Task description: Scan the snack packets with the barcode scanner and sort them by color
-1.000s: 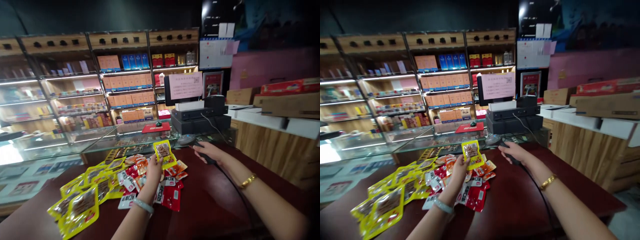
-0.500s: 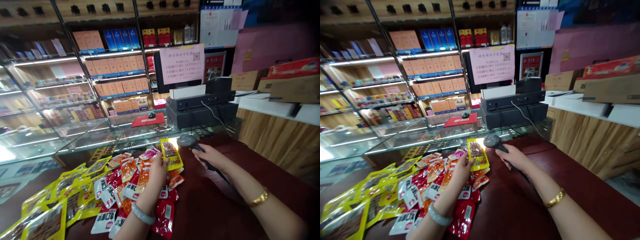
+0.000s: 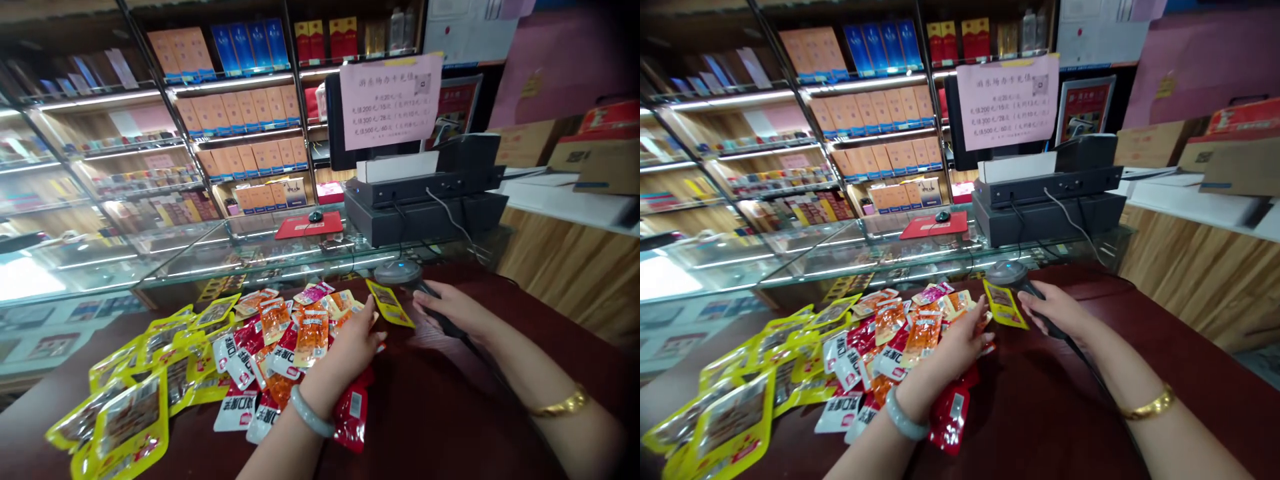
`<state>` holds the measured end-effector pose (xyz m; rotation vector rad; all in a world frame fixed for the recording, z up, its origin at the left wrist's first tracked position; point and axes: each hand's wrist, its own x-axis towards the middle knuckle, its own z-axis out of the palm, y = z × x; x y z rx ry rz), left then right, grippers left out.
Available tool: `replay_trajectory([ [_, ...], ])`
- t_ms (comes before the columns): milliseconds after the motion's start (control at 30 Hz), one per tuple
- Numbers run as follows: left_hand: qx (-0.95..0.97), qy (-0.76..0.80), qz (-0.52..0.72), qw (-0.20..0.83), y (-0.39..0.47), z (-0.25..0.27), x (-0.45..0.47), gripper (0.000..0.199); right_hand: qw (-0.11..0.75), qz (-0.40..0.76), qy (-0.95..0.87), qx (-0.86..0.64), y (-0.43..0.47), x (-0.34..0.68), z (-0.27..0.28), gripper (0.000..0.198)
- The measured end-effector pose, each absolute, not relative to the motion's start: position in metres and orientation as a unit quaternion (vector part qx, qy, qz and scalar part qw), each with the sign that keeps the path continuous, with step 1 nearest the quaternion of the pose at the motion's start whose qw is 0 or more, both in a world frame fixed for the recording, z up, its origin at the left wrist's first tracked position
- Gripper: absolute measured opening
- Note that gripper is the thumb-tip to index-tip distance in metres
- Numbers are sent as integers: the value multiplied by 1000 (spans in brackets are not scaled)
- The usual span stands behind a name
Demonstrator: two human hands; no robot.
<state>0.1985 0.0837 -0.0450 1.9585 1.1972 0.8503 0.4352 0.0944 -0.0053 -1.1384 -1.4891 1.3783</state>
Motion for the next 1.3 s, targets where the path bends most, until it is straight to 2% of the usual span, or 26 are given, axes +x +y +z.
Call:
replay_trajectory([
  [167,796,566,199,84,75,-21,179,59,361,542,-594,-472,95,432,-9,50],
  [267,731,665,154,1,81,-20,161,70,343,531,-616,-470,94,427,-12,53],
  [333,714,689,126,12,86,-22,150,78,335,526,-624,-471,94,425,-14,53],
  [367,712,692,117,24,88,-23,145,76,332,525,-625,-473,94,425,-15,52],
  [500,705,701,111,9,91,-21,138,45,329,519,-630,-474,94,427,-16,51],
  [567,713,691,118,-15,89,-20,142,41,335,519,-626,-476,93,427,-14,52],
  [767,719,685,116,-32,87,-29,157,79,348,516,-618,-480,91,426,-10,51],
  [867,720,678,146,-27,88,-30,160,88,350,517,-619,-476,92,426,-12,49],
  [1100,768,597,223,-62,89,-27,165,79,335,536,-626,-457,88,431,-11,45],
  [1300,777,587,218,-62,90,-33,168,74,309,542,-651,-432,84,435,-9,43],
])
